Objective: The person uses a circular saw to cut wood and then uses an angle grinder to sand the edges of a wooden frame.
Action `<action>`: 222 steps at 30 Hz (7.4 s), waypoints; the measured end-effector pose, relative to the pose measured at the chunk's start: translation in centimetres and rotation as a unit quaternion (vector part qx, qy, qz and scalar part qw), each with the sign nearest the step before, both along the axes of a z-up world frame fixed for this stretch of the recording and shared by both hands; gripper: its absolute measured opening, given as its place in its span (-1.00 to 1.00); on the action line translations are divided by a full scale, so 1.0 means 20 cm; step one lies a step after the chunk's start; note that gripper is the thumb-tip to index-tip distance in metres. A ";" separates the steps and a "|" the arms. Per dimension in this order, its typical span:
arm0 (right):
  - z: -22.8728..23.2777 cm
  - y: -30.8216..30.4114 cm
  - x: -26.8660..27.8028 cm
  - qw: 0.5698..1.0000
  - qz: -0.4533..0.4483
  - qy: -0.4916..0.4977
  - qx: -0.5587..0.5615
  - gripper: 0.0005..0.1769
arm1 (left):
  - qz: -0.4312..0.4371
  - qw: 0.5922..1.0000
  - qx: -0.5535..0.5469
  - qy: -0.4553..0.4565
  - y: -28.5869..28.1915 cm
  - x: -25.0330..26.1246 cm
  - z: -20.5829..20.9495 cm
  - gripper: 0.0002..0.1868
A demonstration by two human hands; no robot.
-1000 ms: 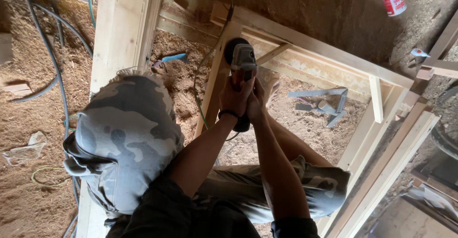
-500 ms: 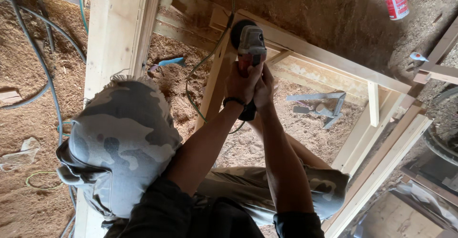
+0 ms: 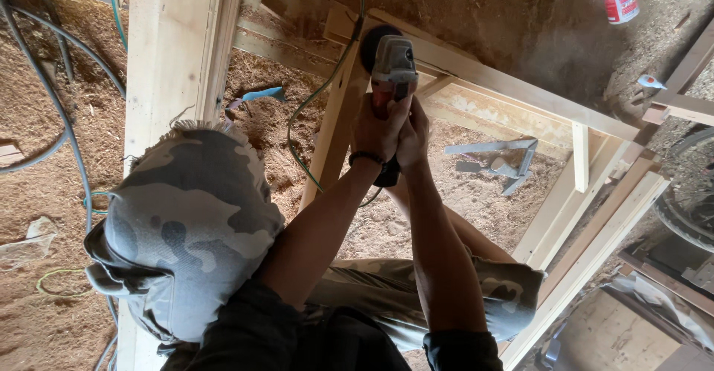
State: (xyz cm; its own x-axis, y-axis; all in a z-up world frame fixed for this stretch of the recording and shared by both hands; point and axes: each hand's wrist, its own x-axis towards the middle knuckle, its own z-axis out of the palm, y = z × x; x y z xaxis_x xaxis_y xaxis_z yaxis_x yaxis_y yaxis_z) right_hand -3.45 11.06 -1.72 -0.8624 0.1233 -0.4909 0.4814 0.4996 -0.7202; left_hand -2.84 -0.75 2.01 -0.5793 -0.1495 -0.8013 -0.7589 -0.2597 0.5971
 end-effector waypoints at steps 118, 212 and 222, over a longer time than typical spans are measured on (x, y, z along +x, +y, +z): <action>-0.18 0.94 0.14 0.940 -0.314 0.102 -0.088 -0.70 | -0.404 0.911 -0.057 0.059 0.93 -0.23 -0.03 -0.07; -0.33 1.10 0.05 0.869 0.113 0.393 0.277 -0.89 | -0.254 0.954 -0.127 0.094 1.17 -0.19 -0.33 -0.22; -0.38 1.61 0.02 0.955 0.005 0.234 0.182 -0.73 | -0.307 0.946 -0.075 0.076 1.65 -0.26 -0.18 -0.20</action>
State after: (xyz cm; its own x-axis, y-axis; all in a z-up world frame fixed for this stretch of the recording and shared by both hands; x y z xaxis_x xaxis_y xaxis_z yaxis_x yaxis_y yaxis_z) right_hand -3.09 43.21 -9.26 -0.9790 0.2026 0.0217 0.1435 0.7611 -0.6325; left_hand -8.13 32.17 -1.49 -0.7012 0.1467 -0.6977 -0.6411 0.2985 0.7070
